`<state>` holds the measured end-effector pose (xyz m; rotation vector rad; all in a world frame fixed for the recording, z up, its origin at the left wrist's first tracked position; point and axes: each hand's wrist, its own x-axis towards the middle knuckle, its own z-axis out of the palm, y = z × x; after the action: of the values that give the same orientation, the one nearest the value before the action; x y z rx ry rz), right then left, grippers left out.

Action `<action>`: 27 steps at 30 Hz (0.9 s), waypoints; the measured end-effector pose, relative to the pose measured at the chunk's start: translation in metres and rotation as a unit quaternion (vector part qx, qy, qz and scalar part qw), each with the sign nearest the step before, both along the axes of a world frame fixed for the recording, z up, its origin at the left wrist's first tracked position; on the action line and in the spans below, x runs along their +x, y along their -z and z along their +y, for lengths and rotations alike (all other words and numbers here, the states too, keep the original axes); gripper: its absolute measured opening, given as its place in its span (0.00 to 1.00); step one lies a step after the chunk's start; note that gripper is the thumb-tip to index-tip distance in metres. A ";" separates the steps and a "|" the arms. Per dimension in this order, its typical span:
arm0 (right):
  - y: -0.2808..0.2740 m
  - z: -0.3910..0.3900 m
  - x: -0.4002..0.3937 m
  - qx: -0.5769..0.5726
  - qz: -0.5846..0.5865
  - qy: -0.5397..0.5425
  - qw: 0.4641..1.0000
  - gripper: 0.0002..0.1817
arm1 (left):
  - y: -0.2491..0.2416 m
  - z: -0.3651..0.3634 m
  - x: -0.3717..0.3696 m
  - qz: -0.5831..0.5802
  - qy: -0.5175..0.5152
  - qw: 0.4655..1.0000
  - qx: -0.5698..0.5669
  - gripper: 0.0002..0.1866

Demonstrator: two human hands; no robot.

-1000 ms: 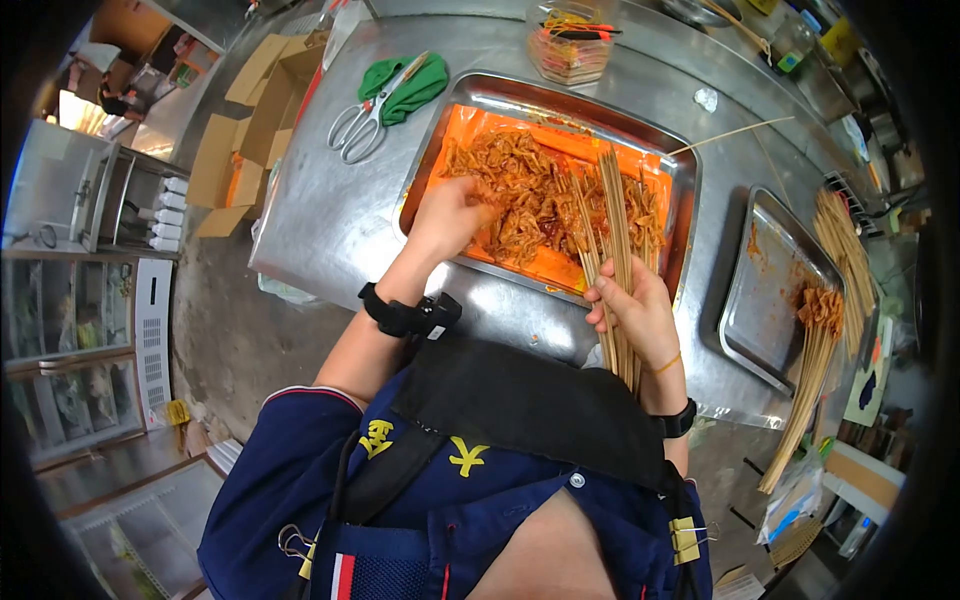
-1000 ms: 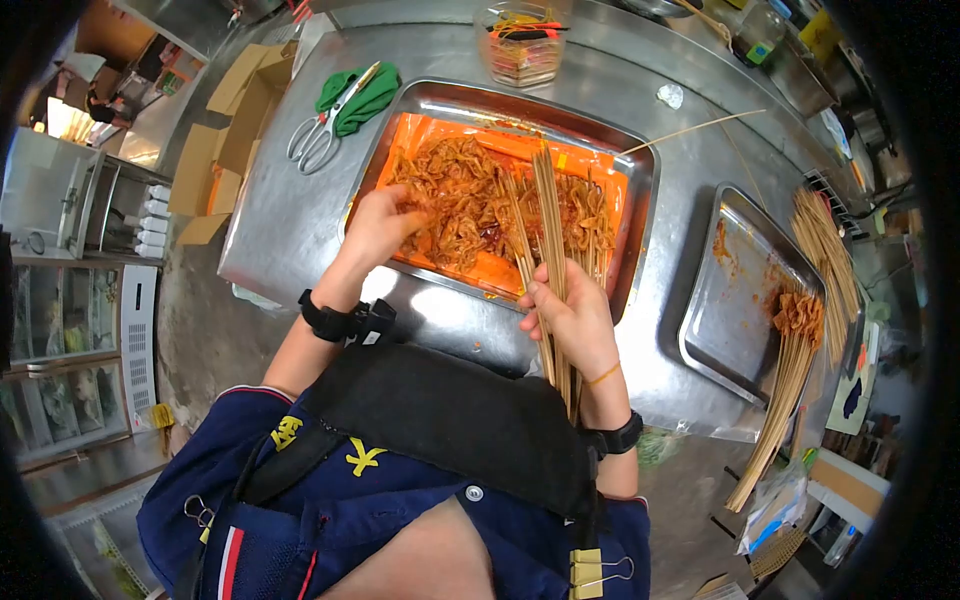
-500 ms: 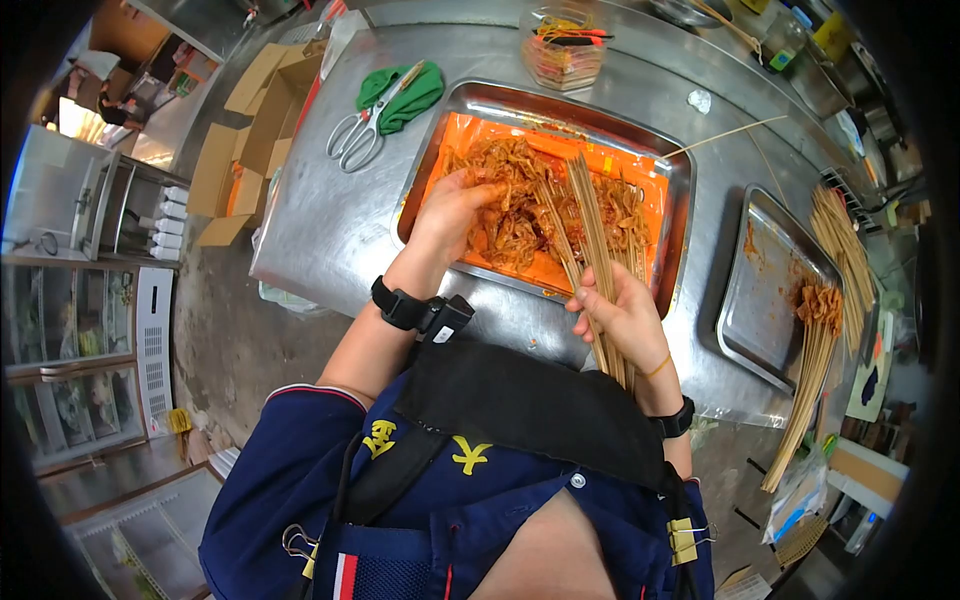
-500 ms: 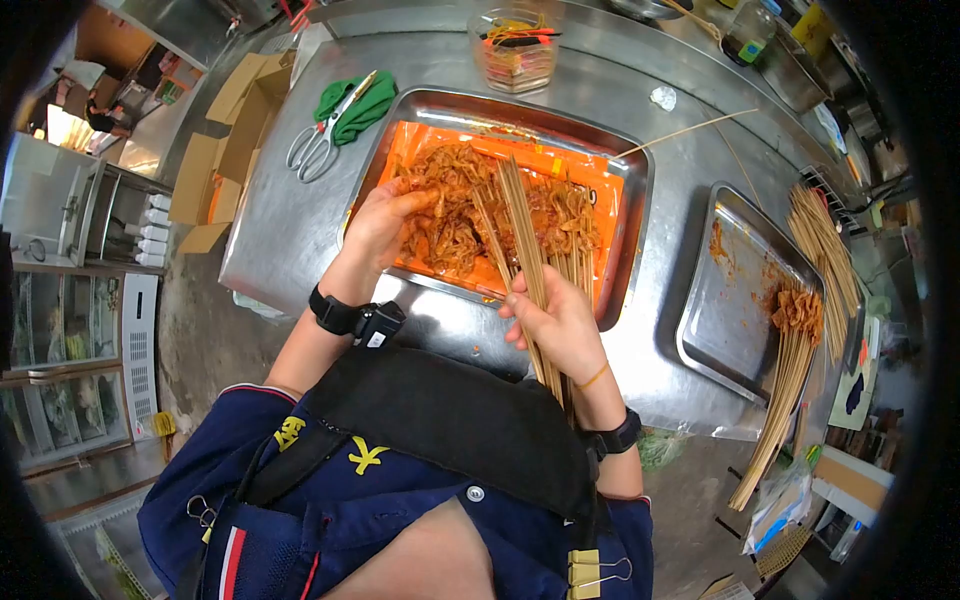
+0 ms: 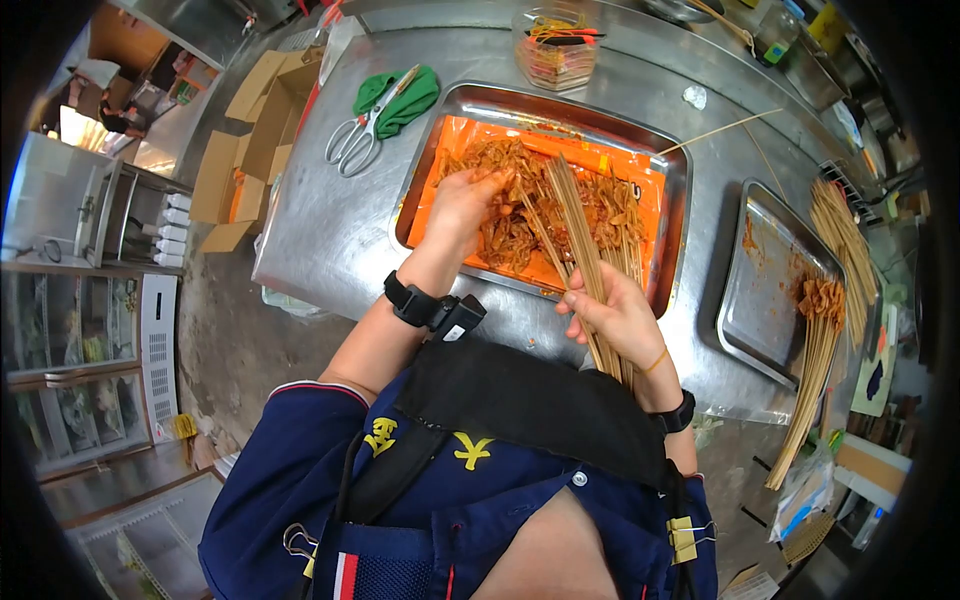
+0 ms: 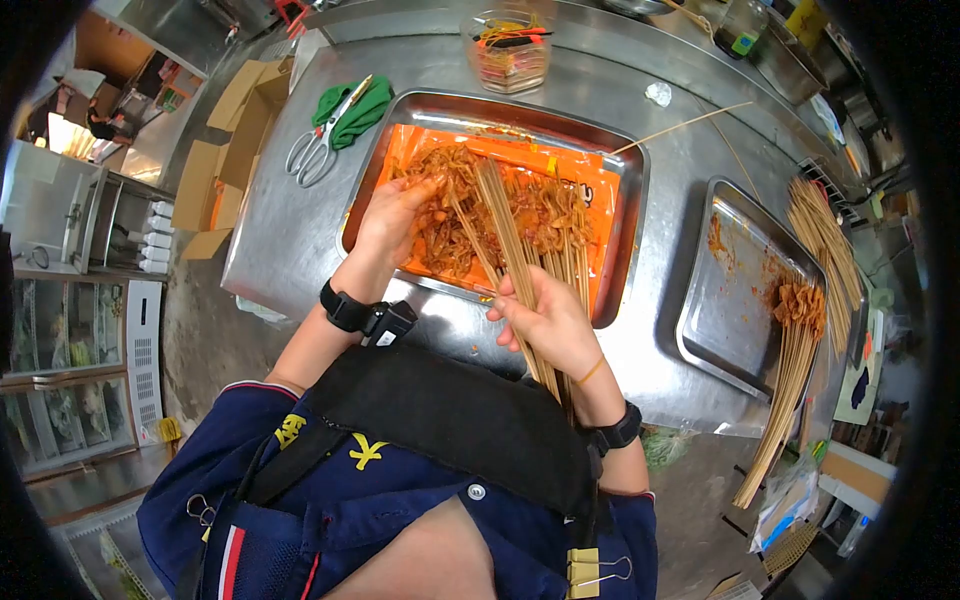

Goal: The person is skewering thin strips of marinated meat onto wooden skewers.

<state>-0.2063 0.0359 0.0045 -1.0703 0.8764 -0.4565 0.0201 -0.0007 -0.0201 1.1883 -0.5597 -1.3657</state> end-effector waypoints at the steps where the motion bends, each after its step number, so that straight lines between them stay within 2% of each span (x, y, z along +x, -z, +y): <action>1: 0.000 0.000 0.000 -0.001 0.001 -0.002 1.000 0.08 | -0.001 0.000 0.000 0.004 0.001 1.000 -0.003 0.09; 6: 0.000 0.000 0.001 0.001 0.003 -0.003 1.000 0.07 | -0.014 0.001 -0.005 0.033 -0.001 0.998 -0.048 0.11; 12: 0.005 0.001 0.000 0.002 0.001 0.023 1.000 0.06 | -0.014 0.011 -0.009 -0.002 0.037 0.999 -0.019 0.11; 15: 0.005 0.001 0.000 0.005 0.005 0.030 1.000 0.06 | -0.003 0.014 -0.015 -0.047 0.087 0.995 -0.025 0.10; 18: 0.007 0.001 0.001 0.004 0.006 0.039 0.999 0.06 | 0.001 0.024 -0.030 -0.028 0.092 0.994 -0.060 0.10; 19: 0.007 0.001 0.001 -0.001 0.005 0.038 0.999 0.06 | 0.002 0.022 -0.030 -0.062 0.080 0.993 -0.054 0.09; 22: 0.007 0.001 0.001 0.002 0.006 0.025 1.000 0.06 | -0.002 0.015 -0.026 -0.049 0.016 0.995 -0.085 0.09; 27: 0.005 0.001 0.001 -0.006 0.011 0.014 1.000 0.07 | -0.003 0.011 -0.023 -0.021 0.003 0.997 -0.078 0.06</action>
<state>-0.2050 0.0365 -0.0010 -1.0771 0.9101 -0.4743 -0.0030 0.0101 -0.0172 1.0924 -0.6874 -1.2796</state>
